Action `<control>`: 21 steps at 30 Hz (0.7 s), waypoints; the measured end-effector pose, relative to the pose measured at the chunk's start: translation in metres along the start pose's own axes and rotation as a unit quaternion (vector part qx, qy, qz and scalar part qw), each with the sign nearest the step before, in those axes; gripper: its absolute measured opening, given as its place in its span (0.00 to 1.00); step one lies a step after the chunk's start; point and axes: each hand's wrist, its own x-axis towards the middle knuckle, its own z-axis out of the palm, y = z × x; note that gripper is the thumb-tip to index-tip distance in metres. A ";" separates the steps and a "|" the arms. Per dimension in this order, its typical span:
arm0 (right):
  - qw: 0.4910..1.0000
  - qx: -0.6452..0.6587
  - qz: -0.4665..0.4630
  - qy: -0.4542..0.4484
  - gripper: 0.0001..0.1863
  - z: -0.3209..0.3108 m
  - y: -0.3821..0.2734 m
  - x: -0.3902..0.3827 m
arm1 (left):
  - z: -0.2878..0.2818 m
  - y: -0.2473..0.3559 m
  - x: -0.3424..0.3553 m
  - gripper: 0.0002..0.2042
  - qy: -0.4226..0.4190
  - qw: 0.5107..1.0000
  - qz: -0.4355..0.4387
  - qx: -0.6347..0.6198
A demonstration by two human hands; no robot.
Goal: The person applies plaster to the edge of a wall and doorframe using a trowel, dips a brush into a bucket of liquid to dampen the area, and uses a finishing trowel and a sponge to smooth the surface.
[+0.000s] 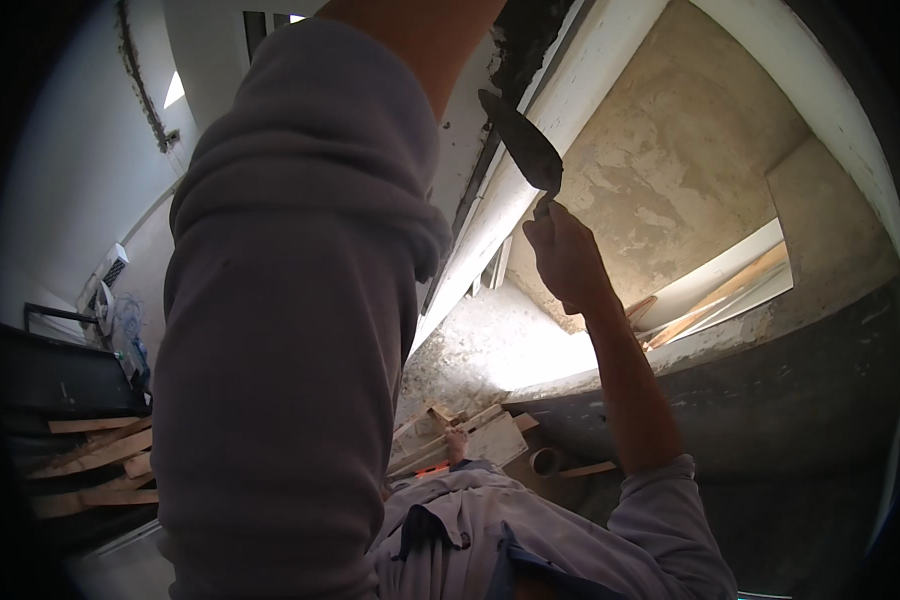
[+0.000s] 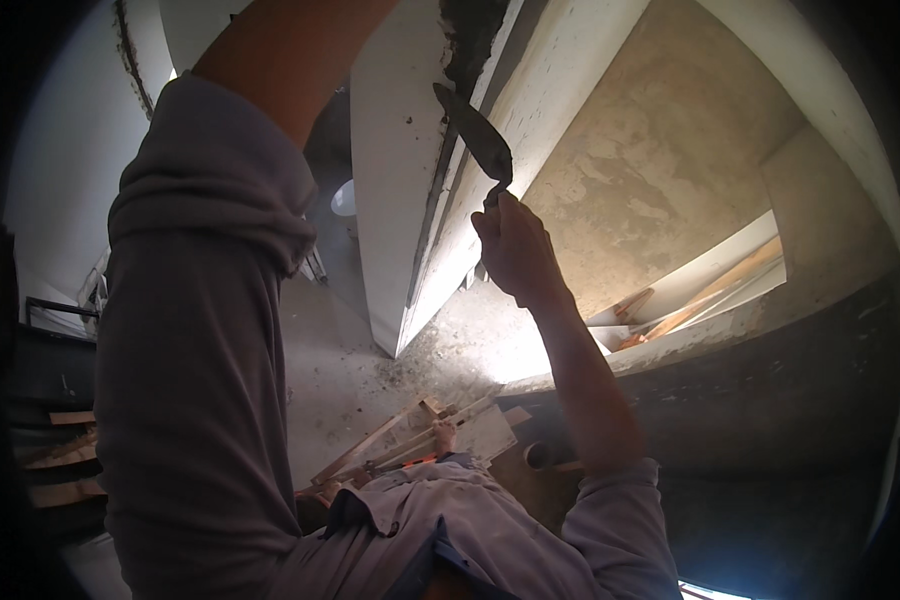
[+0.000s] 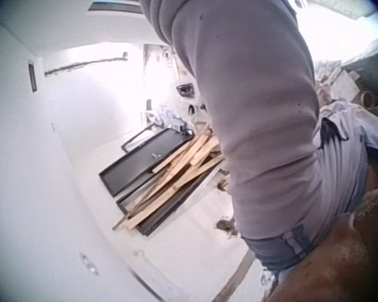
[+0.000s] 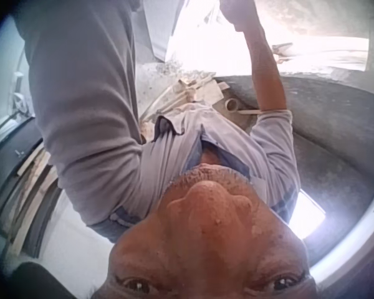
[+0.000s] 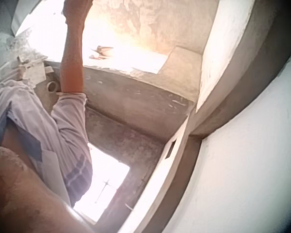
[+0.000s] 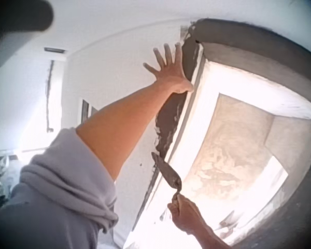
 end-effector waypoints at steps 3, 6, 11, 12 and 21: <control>0.999 0.008 -0.021 0.048 0.13 -0.001 0.015 0.010 | 0.001 0.000 0.002 0.66 0.000 1.000 0.006 -0.006; 0.991 0.019 -0.034 0.125 0.13 -0.020 -0.009 0.009 | 0.004 -0.006 0.003 0.66 0.020 1.000 0.015 -0.005; 0.992 0.026 -0.073 0.099 0.13 -0.020 -0.008 -0.003 | 0.009 -0.007 0.000 0.67 0.000 1.000 0.008 -0.001; 0.991 0.027 -0.113 0.072 0.15 -0.012 0.004 -0.006 | 0.009 -0.007 0.001 0.67 0.001 1.000 0.005 -0.005; 0.996 0.009 -0.041 0.082 0.14 -0.041 -0.023 0.030 | -0.001 -0.001 -0.004 0.66 -0.008 1.000 -0.007 0.002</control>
